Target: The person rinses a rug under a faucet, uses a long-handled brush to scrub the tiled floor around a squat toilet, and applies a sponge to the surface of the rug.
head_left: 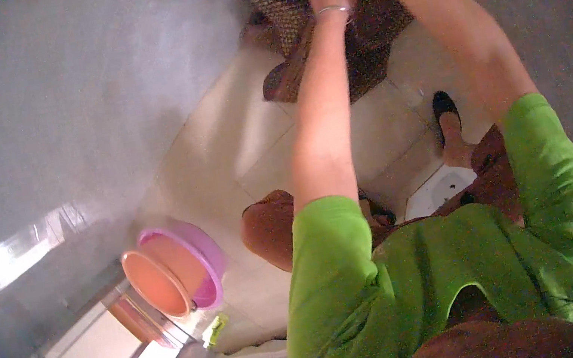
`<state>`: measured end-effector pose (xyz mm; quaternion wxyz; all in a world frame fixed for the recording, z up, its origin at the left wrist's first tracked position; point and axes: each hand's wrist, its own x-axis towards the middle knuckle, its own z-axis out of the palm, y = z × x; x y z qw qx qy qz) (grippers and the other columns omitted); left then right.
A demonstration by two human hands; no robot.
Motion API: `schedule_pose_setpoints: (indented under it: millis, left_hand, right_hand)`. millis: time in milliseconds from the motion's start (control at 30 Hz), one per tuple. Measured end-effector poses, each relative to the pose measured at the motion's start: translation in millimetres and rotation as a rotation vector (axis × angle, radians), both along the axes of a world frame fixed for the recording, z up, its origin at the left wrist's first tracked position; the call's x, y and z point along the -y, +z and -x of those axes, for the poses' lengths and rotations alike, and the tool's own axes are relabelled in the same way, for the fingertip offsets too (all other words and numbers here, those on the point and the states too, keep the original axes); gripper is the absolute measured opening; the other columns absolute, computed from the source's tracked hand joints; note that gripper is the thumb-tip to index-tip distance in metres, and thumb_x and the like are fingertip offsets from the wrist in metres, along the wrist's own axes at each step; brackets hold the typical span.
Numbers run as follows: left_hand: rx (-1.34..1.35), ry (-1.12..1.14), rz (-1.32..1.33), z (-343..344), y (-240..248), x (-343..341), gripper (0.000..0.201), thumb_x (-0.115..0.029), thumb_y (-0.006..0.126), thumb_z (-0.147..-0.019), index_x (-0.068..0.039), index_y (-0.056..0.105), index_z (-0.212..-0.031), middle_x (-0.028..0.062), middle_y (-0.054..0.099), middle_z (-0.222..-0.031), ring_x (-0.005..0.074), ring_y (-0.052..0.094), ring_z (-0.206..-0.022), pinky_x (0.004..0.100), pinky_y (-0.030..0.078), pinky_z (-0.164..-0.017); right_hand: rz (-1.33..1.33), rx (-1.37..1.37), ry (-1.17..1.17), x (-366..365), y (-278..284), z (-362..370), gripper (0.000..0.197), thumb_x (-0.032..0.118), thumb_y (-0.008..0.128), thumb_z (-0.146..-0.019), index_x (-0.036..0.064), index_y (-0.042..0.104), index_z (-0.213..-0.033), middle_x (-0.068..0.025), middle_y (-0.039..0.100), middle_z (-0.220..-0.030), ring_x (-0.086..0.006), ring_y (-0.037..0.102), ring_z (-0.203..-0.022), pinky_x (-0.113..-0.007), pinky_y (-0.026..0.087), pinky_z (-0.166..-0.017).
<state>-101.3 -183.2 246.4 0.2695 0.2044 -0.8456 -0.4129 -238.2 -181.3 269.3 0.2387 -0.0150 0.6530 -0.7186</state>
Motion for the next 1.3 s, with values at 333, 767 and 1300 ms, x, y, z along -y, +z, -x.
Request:
schedule_pose_setpoints:
  millis: [333, 767, 1300]
  left_hand:
    - [0.296, 0.013, -0.125, -86, -76, 69, 0.059, -0.039, 0.069, -0.053, -0.005, 0.052, -0.098, 0.0133, 0.056, -0.091, 0.0269, 0.053, -0.087, 0.0332, 0.040, -0.076]
    - [0.011, -0.121, -0.225, -104, 49, 110, 0.027, -0.019, 0.063, -0.067, -0.001, 0.053, -0.085, 0.0052, 0.058, -0.079, 0.0110, 0.051, -0.070, 0.0241, 0.040, -0.065]
    - [0.035, -0.067, 0.328, -67, 160, 127, 0.036, -0.034, 0.064, -0.065, -0.001, 0.058, -0.081, 0.0063, 0.058, -0.069, 0.0119, 0.050, -0.061, 0.0251, 0.040, -0.060]
  right_hand:
    - [-0.139, 0.046, 0.133, 33, 80, -94, 0.027, 0.021, 0.045, -0.080, -0.0026, 0.051, -0.092, -0.0125, 0.051, -0.088, -0.0220, 0.048, -0.075, -0.037, 0.038, -0.064]
    - [-0.097, -0.424, 0.162, 0, 84, -16, 0.025, 0.027, 0.045, -0.079, 0.0049, 0.056, -0.073, -0.0078, 0.051, -0.072, -0.0209, 0.045, -0.071, -0.035, 0.035, -0.063]
    - [-0.884, -1.246, 0.592, -43, 160, 61, 0.056, 0.044, 0.033, -0.081, 0.0052, 0.028, -0.121, -0.0158, 0.027, -0.124, -0.0309, 0.025, -0.114, -0.040, 0.020, -0.093]
